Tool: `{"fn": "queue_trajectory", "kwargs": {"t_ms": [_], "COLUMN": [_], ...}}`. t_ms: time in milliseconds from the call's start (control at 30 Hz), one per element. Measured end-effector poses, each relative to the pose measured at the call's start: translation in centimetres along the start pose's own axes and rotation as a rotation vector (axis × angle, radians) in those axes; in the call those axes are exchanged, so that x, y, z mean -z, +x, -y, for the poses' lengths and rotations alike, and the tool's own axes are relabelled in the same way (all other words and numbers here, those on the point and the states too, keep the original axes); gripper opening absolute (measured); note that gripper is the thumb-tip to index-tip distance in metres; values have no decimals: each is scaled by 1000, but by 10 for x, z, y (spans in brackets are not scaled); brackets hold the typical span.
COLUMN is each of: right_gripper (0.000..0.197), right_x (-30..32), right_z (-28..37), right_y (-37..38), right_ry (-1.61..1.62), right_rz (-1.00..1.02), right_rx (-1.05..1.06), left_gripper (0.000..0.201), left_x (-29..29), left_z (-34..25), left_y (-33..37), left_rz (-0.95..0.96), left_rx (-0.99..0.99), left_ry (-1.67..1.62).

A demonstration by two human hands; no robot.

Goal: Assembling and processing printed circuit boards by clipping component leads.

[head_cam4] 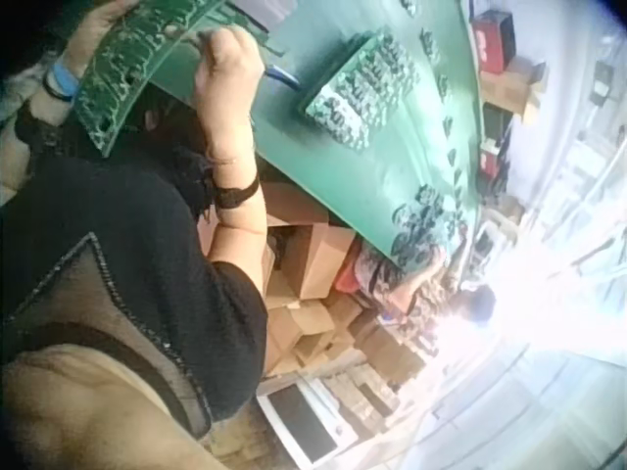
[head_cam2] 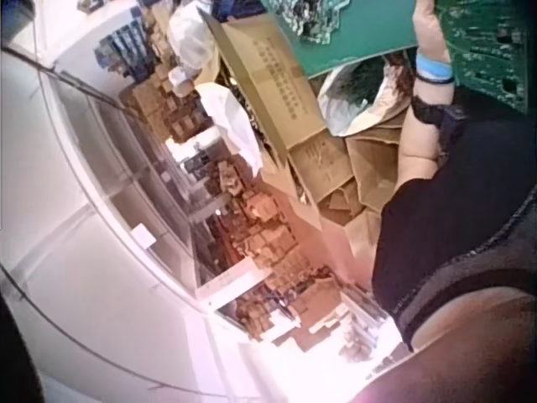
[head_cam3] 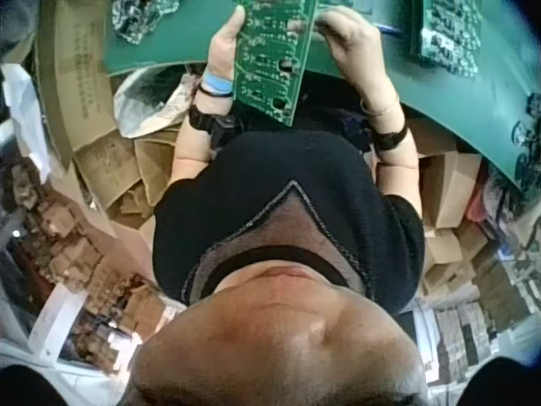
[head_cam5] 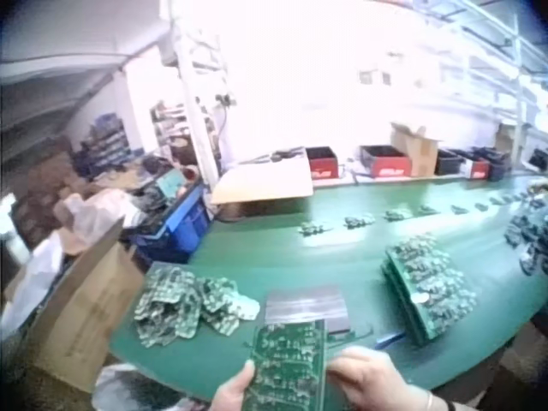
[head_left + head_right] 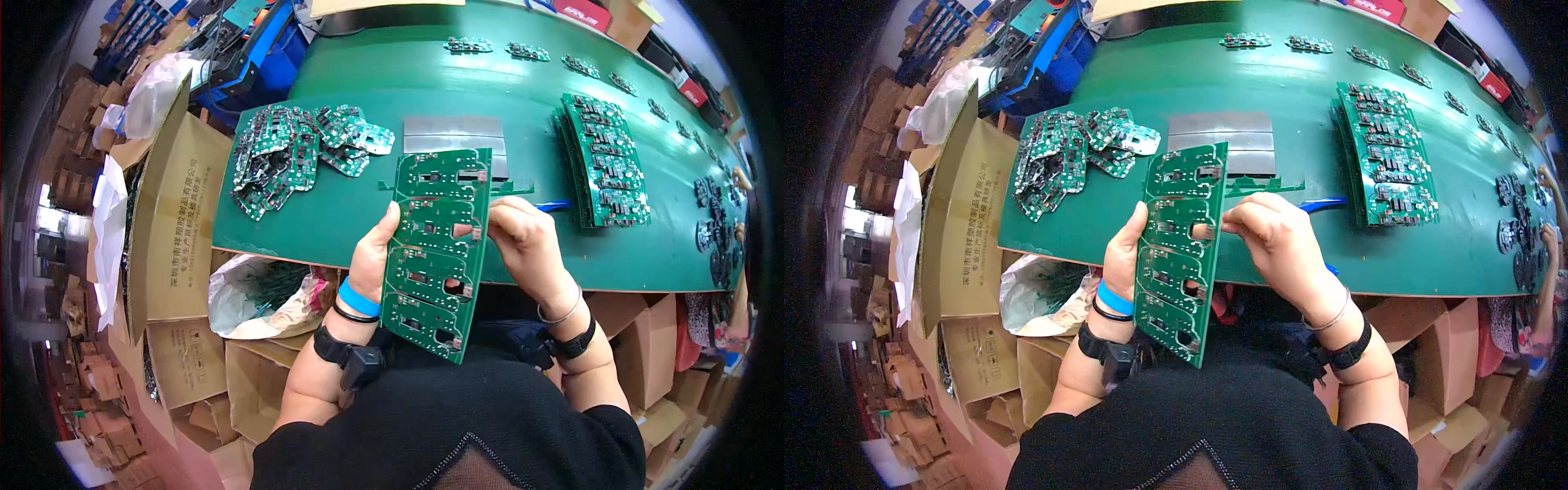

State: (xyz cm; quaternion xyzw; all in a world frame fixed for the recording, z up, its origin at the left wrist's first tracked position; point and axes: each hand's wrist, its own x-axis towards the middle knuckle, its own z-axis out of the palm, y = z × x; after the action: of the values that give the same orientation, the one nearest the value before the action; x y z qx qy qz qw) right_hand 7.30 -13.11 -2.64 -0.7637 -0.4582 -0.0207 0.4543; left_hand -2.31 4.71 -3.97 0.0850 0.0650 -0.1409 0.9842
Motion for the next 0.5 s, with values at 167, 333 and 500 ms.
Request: {"fn": "queue_trajectory", "kwargs": {"t_ms": [167,333,500], "right_gripper": [3,6,7], "right_x": [-4,-6,-14], "right_z": [0,-18,-24], "right_y": [19,43,64], "right_ry": [2,-168,-482], "right_rz": [-36,169,532], "right_rx": [-54,6,14], "left_gripper": [64,61,60], "left_x": [13,20,43], "left_z": [-13,-37,-60], "left_y": [-11,-36,-72], "left_rz": [234,117,-2], "left_rx": [-1,-339,-492], "left_ry": [-57,110,124]}}
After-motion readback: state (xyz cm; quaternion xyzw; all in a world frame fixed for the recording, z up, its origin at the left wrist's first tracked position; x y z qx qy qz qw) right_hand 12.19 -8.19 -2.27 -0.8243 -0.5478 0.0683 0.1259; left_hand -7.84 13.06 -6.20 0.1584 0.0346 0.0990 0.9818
